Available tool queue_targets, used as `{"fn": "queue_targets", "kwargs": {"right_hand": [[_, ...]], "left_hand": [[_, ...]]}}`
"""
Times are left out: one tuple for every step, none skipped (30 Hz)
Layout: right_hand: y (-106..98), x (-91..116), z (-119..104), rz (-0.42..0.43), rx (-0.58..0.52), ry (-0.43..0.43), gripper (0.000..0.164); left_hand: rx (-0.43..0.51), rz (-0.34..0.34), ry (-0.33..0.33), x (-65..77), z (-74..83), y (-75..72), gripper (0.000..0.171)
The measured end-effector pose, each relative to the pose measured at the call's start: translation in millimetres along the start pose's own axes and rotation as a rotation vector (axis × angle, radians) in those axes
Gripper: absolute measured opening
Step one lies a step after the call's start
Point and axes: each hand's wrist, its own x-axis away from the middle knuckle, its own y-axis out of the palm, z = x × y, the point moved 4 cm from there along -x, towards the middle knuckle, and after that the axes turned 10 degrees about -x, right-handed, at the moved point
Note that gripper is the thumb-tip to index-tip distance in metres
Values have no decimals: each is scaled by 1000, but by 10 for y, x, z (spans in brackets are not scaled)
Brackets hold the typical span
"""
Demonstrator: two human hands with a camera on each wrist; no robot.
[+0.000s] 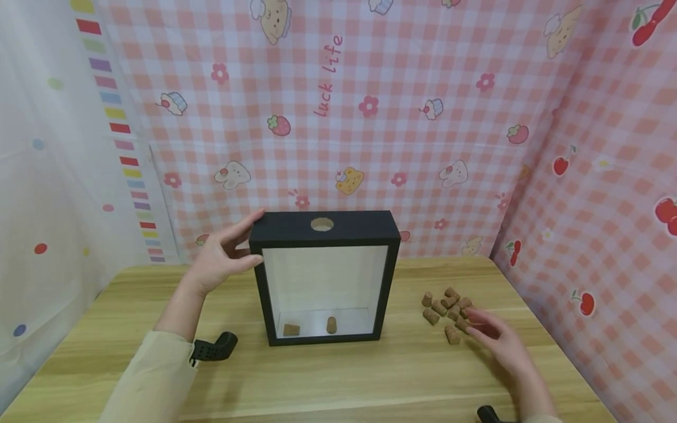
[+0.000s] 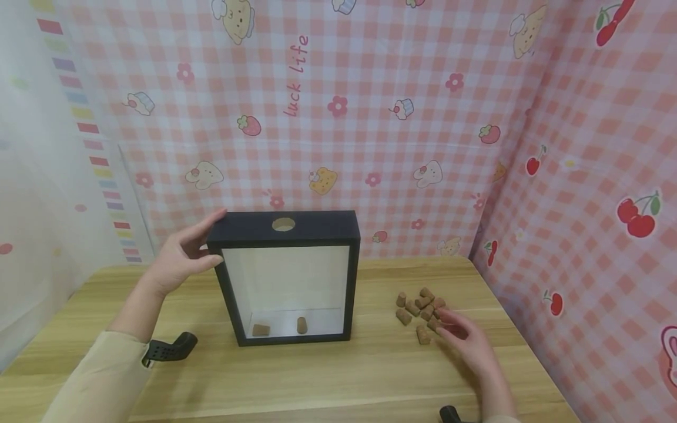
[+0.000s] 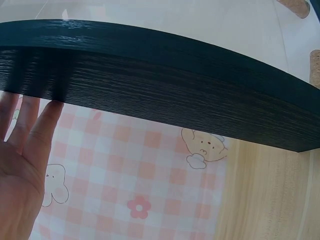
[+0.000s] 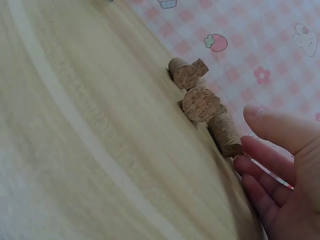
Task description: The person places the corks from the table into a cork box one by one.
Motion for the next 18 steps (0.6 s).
{"fn": "queue_targets", "kwargs": {"right_hand": [[3,3,4,2,9,-5,40],[5,5,7,4,21,-5,40],[6,8,13,5,36,-4,40],[8,12,15,5,42,-1,40],[9,13,19,6,52,4,40],[10,15,29,11,63,13,40],[10,15,40,11,76,22,40],[10,16,50,14,90,32,41],[11,15,59,15,103,41,41],[11,11,68,20,114,48,40],[12,8,75,22,125,53,40],[12,4,82,26,129,57,40],[14,1,84,27,134,59,39],[16,-1,84,31,136,59,38],[17,-4,85,32,139,57,38],[19,-5,84,36,140,54,37],[21,-6,84,40,142,50,36],[23,-7,85,44,146,47,36]], "left_hand": [[0,0,0,0,-1,0,77],[0,0,0,1,-2,0,77],[1,0,0,1,-2,1,76],[1,0,0,1,-4,2,76],[2,0,-1,2,-5,2,76],[3,0,-2,2,-7,3,76],[1,0,-3,2,-9,3,76],[2,-1,-4,2,-10,4,76],[4,-1,-4,2,-11,5,76],[4,-1,-4,2,-12,5,76],[4,-2,-4,2,-12,5,76],[4,-1,-3,2,-12,5,76],[7,-1,-3,2,-13,6,76],[9,-1,-2,1,-13,6,76],[12,-1,-2,1,-13,6,76],[14,0,-1,1,-13,5,76],[14,1,-1,1,-13,5,76],[15,2,0,1,-13,4,76]]}}
